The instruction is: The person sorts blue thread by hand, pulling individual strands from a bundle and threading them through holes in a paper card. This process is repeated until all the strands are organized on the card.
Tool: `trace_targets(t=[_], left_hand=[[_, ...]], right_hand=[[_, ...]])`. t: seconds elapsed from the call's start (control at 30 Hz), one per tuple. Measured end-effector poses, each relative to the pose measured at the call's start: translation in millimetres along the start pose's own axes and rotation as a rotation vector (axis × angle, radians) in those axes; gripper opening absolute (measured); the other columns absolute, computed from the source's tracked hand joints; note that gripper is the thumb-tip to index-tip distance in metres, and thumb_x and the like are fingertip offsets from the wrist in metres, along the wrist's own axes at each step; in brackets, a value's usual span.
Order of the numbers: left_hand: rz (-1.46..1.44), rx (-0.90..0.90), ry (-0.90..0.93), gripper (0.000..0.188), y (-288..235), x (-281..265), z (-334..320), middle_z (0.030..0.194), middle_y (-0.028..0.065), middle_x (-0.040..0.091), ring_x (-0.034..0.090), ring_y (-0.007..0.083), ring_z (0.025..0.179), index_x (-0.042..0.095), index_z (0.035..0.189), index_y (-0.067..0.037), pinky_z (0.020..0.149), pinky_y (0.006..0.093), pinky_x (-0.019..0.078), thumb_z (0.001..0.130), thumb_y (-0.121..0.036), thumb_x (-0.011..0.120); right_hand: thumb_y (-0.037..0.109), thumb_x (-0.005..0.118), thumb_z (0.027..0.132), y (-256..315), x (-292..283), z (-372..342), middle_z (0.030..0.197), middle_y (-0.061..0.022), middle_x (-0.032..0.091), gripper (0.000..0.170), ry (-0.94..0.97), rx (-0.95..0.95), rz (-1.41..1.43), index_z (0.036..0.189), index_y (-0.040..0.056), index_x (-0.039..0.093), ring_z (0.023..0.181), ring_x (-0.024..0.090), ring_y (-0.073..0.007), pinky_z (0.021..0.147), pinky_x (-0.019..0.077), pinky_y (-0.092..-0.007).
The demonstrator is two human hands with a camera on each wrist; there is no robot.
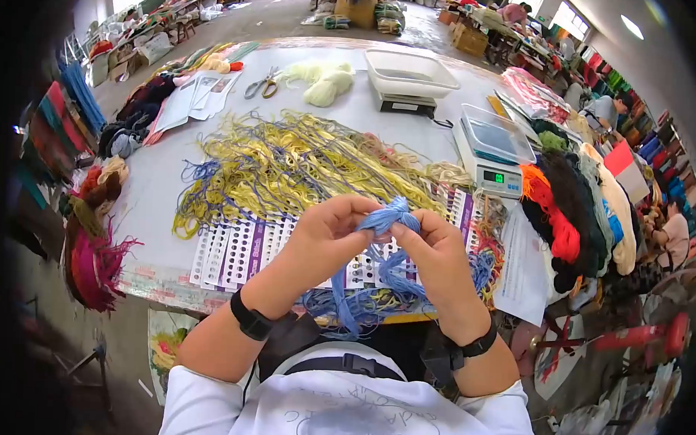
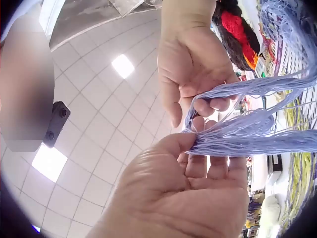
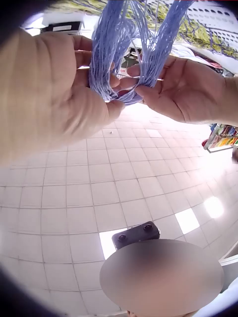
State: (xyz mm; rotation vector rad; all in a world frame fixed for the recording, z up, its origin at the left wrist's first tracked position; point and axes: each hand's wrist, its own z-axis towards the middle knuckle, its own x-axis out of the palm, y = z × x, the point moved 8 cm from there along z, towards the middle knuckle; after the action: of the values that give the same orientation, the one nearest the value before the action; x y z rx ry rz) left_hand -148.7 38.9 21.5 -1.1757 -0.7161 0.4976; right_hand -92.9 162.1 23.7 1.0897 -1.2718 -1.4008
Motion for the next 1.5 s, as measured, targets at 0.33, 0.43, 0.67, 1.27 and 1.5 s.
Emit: trace_targets(t=[0.33,0.43,0.67,1.27,1.5], left_hand=[[-0.17,-0.07,-0.146,0.024,-3,-20,3,0.085,0.0056,0.061,0.057,0.0097,0.08,0.057,0.101,0.002,0.073,0.0217,0.0444,0.079,0.0,0.048],[-0.33,-0.113,-0.077,0.024,6,-18,5,0.078,0.003,0.057,0.053,0.0094,0.075,0.056,0.101,0.001,0.069,0.0227,0.0425,0.079,-0.004,0.048],[0.102,-0.129,-0.025,0.02,4,-7,2,0.078,0.0026,0.057,0.051,0.0071,0.071,0.06,0.096,0.0,0.067,0.0222,0.0418,0.085,-0.017,0.06],[0.503,0.15,0.031,0.023,-29,-3,0,0.068,0.0043,0.053,0.049,0.0139,0.069,0.061,0.068,-0.003,0.065,0.0279,0.0378,0.086,-0.018,0.058],[0.181,0.014,-0.023,0.033,-22,-29,0,0.071,0.002,0.052,0.049,0.0117,0.073,0.055,0.066,-0.002,0.069,0.0257,0.0362,0.092,-0.021,0.048]], right_hand=[[0.013,0.053,0.089,-4,7,1,0.09,-0.0057,0.064,0.017,0.17,0.035,0.297,0.094,-0.0009,0.062,0.088,0.057,-0.0125,0.086,0.0407,-0.0271],[0.011,0.05,0.09,0,14,0,0.09,-0.0071,0.064,0.018,0.219,0.031,0.325,0.094,-0.002,0.062,0.09,0.058,-0.0143,0.088,0.0404,-0.0282],[0.012,0.049,0.091,-5,15,0,0.087,-0.0072,0.064,0.019,0.255,0.065,0.293,0.096,-0.0011,0.061,0.084,0.058,-0.0125,0.079,0.0433,-0.026],[0.017,0.047,0.087,0,2,-7,0.069,0.0022,0.048,0.02,0.21,0.057,0.096,0.075,0.0048,0.057,0.067,0.04,-0.0066,0.061,0.0309,-0.0223],[0.016,0.041,0.086,-4,-22,-6,0.072,-0.0015,0.05,0.021,0.262,0.028,0.439,0.078,0.0026,0.055,0.068,0.041,-0.0094,0.064,0.0316,-0.0225]])
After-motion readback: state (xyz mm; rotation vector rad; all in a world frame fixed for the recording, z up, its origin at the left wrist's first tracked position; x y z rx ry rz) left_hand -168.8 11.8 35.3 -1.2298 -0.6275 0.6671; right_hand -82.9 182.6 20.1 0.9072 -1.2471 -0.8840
